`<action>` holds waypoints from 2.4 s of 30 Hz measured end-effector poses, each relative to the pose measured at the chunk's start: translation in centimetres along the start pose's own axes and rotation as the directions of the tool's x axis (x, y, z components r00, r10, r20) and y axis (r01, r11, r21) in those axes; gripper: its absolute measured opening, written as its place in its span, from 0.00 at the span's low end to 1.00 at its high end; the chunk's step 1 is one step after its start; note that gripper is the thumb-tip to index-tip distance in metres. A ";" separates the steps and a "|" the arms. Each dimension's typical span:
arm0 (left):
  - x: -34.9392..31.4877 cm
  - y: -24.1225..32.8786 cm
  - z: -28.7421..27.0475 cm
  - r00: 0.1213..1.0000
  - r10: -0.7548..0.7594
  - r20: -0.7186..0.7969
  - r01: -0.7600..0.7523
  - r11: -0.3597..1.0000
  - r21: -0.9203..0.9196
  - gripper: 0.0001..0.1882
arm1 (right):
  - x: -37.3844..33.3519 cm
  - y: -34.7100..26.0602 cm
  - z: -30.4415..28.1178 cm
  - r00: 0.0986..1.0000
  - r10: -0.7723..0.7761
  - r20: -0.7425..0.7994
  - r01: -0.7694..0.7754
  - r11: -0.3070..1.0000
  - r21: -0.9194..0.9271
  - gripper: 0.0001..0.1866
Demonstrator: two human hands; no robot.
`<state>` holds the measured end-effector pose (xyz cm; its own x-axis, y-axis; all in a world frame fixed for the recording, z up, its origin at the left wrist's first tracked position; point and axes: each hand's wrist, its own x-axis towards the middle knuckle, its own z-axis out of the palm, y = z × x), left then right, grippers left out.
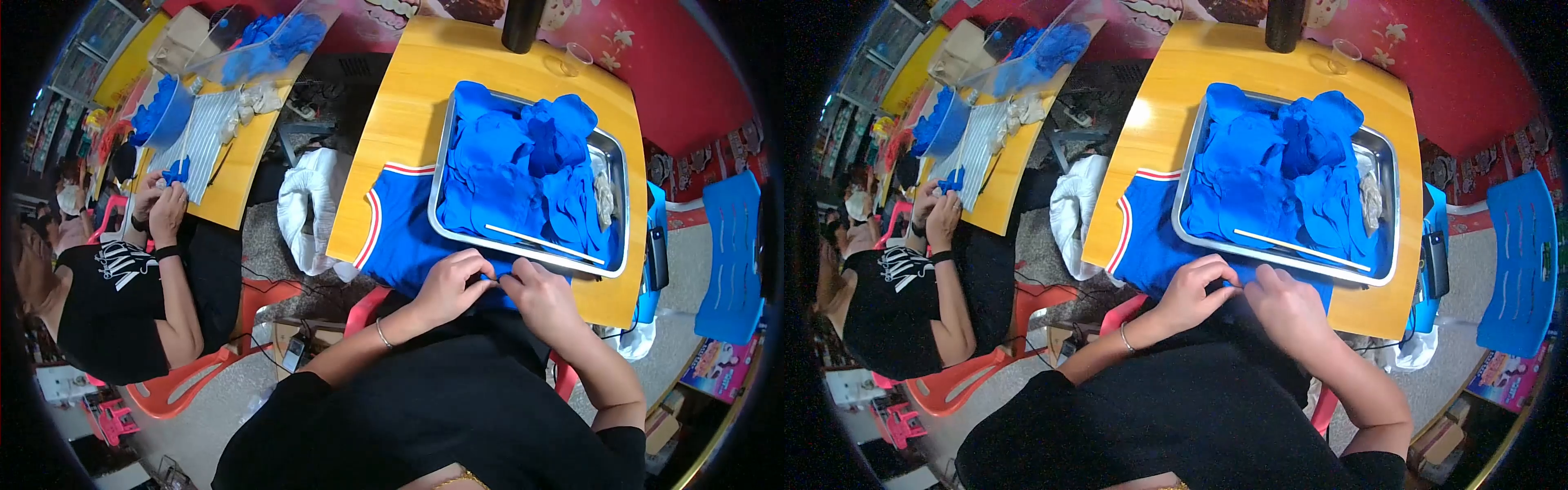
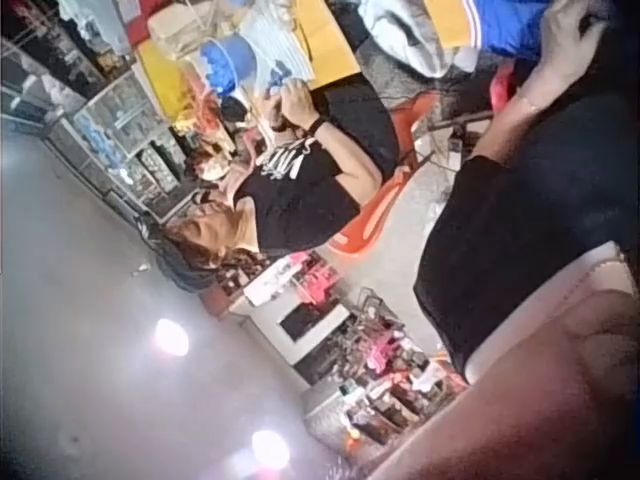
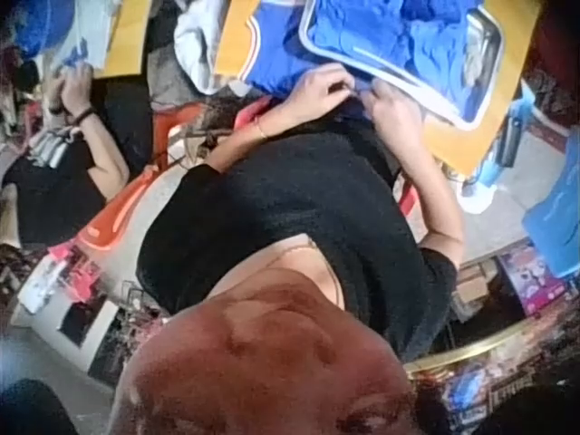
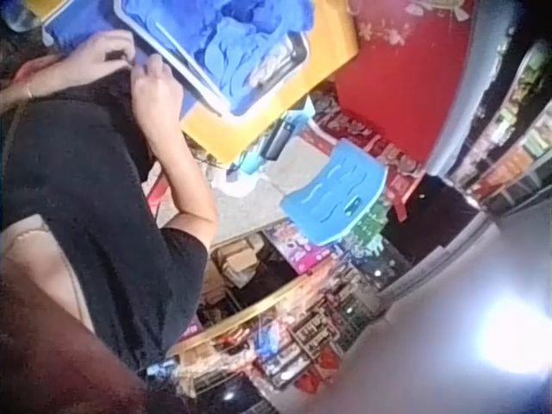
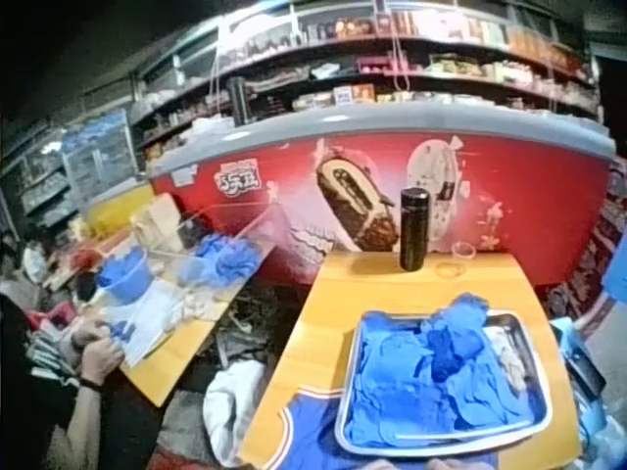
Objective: Assembling and shaping small decorative items from blue leather pieces using a shaping tool.
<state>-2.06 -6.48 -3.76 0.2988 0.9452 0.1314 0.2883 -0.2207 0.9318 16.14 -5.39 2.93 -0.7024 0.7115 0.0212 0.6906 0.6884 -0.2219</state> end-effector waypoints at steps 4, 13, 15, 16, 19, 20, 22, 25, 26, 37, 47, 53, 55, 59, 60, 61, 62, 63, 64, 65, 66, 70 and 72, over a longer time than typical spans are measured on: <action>0.0 0.5 0.5 0.992 0.128 -0.021 -0.125 0.988 0.088 0.07 | 0.0 -0.4 0.6 0.999 0.051 0.000 -0.051 0.998 -0.031 0.04; 0.1 0.4 0.0 0.991 0.100 -0.092 -0.095 0.994 0.057 0.07 | 0.3 0.0 1.2 0.996 0.087 -0.006 -0.086 0.995 0.040 0.02; 0.2 0.6 0.2 0.974 0.200 -0.110 -0.181 0.970 0.163 0.07 | 0.1 0.2 1.2 0.997 0.052 -0.054 -0.047 0.994 0.103 0.02; 0.0 0.7 0.4 0.974 0.198 -0.112 -0.179 0.971 0.161 0.07 | -0.1 0.0 1.2 0.996 0.079 -0.047 -0.074 0.992 0.101 0.03; -0.5 0.8 0.9 0.980 0.173 -0.099 -0.160 0.979 0.124 0.08 | 0.0 -0.2 1.2 0.994 0.105 -0.028 -0.102 0.991 0.090 0.03; -0.5 0.9 0.9 0.981 0.170 -0.092 -0.159 0.980 0.119 0.08 | 0.1 -0.4 1.1 0.994 0.110 -0.015 -0.109 0.991 0.076 0.03; -0.3 1.1 0.9 0.983 0.168 -0.079 -0.160 0.982 0.100 0.07 | 0.0 -0.2 1.2 0.991 0.133 -0.006 -0.133 0.991 0.025 0.03; -0.6 1.0 1.3 0.988 0.121 -0.094 -0.113 0.989 0.094 0.07 | 0.4 -0.1 0.8 0.991 0.126 -0.043 -0.123 0.991 0.050 0.04; -0.7 1.0 1.1 0.988 0.106 -0.113 -0.095 0.990 0.103 0.06 | 0.5 0.1 0.8 0.992 0.114 -0.052 -0.110 0.991 0.072 0.04; -0.8 -0.7 0.7 0.989 0.003 -0.148 -0.012 0.998 -0.059 0.05 | -2.4 1.3 2.3 0.923 0.287 -0.254 -0.116 0.841 0.528 0.26; -1.1 -0.4 1.0 0.997 -0.028 -0.066 0.016 0.986 -0.165 0.04 | -2.6 0.9 5.2 0.854 0.513 -0.080 -0.210 0.482 0.851 0.12; -0.8 -0.5 1.0 0.995 0.092 -0.046 -0.096 0.991 -0.094 0.05 | -2.2 0.3 4.0 0.909 0.241 -0.340 -0.106 0.922 0.371 0.11; -0.7 -0.4 0.8 0.990 0.139 -0.033 -0.140 0.990 -0.024 0.05 | -2.2 0.2 3.7 0.908 0.239 -0.345 -0.106 0.927 0.360 0.10; -0.2 -0.3 0.5 0.997 0.074 -0.007 -0.074 0.997 -0.036 0.06 | -1.8 0.3 3.3 0.902 0.240 -0.359 -0.069 0.901 0.428 0.10; 0.0 -0.2 0.5 0.999 0.048 0.012 -0.048 0.998 -0.050 0.05 | -1.8 0.6 3.5 0.902 0.240 -0.360 -0.070 0.902 0.427 0.10; 0.3 -0.3 0.5 0.999 0.050 0.009 -0.049 0.997 -0.052 0.05 | -1.8 0.9 3.8 0.916 0.231 -0.329 -0.091 0.916 0.390 0.10; 0.3 -0.4 0.2 0.996 0.091 0.001 -0.091 0.995 -0.037 0.05 | -1.6 0.9 4.1 0.929 0.216 -0.299 -0.102 0.929 0.356 0.09; 0.3 -0.6 -0.2 0.991 0.133 -0.012 -0.133 0.991 -0.019 0.05 | -1.2 0.7 3.8 0.932 0.202 -0.301 -0.086 0.930 0.357 0.09; 0.1 -0.7 -0.3 0.991 0.130 -0.032 -0.130 0.991 -0.007 0.05 | -0.9 0.3 3.3 0.945 0.187 -0.266 -0.100 0.945 0.311 0.07; -0.4 -0.8 -0.7 0.993 0.115 -0.033 -0.115 0.993 -0.015 0.05 | 0.1 -0.2 3.0 0.958 0.148 -0.244 -0.082 0.961 0.263 0.06; -0.7 -1.0 -1.1 0.993 0.107 -0.048 -0.107 0.994 -0.011 0.04 | 0.4 -0.6 3.3 0.966 0.131 -0.225 -0.083 0.974 0.209 0.05; -0.3 -1.5 1.4 0.999 0.035 0.001 -0.034 0.976 -0.216 0.05 | -1.0 -0.2 2.7 0.960 0.208 -0.188 -0.182 0.972 0.148 0.04; -0.2 -1.6 2.0 0.999 0.037 0.008 -0.034 0.958 -0.285 0.07 | -1.7 0.5 2.4 0.954 0.232 -0.189 -0.170 0.940 0.294 0.03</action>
<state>-0.74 -6.77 -5.93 0.3162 0.9345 0.1635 0.0064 -0.1745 0.9846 17.29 -6.59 0.45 -0.4778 0.8651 0.1528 0.7181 0.4848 -0.4993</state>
